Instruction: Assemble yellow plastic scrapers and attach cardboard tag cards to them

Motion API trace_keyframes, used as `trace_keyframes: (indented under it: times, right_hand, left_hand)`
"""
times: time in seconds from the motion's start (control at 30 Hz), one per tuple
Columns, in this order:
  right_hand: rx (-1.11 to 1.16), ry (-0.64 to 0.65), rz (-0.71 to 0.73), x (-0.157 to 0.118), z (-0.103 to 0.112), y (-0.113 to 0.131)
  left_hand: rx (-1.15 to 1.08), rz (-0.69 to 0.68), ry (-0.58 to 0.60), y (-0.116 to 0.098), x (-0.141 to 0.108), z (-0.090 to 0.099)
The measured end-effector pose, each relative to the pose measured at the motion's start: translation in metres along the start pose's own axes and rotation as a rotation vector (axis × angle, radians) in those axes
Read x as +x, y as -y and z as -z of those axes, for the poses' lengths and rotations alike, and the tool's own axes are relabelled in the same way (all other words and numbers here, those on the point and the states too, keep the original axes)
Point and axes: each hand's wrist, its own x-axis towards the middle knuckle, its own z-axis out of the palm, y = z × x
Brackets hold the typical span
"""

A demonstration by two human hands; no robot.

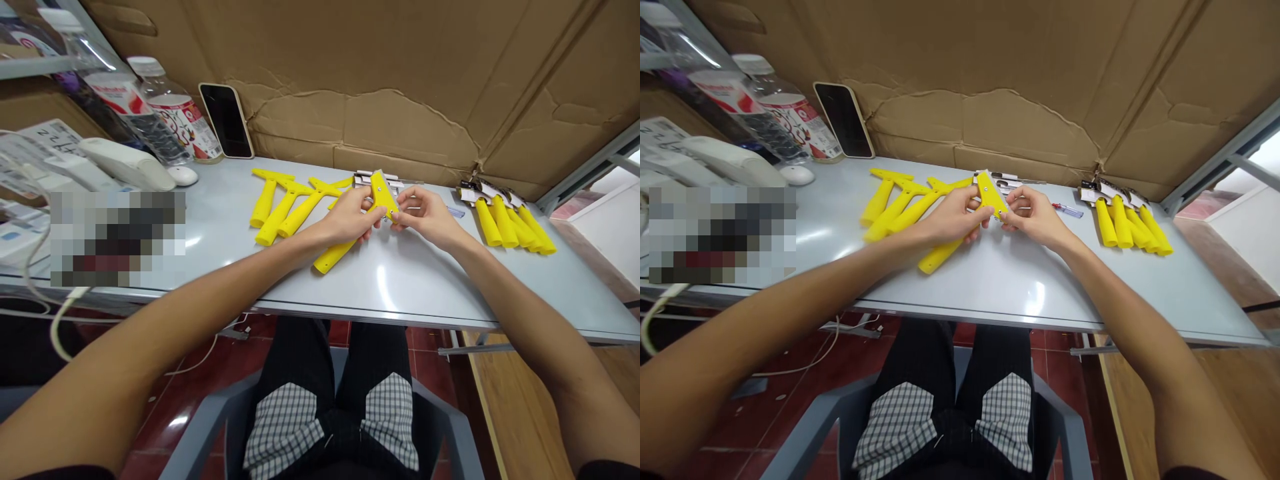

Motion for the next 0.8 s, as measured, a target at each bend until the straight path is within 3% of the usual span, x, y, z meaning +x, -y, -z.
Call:
trace_keyframes:
  times: [0.47, 0.53, 0.67, 0.8]
  right_hand:
    - [-0.074, -0.038, 0.041, 0.001, -0.004, -0.010]
    - [-0.158, -0.068, 0.114, 0.001, -0.004, -0.012]
    - [-0.481, -0.160, 0.405, 0.000, -0.005, -0.012]
    - [-0.555, -0.134, 0.468, -0.001, -0.005, -0.012]
  left_hand:
    - [0.046, 0.002, -0.001, 0.001, 0.001, 0.001]
    - [0.080, 0.018, 0.001, -0.002, 0.001, 0.001]
    - [0.100, 0.037, -0.003, -0.005, 0.001, 0.003]
    - [0.096, 0.052, 0.001, -0.003, 0.003, 0.002]
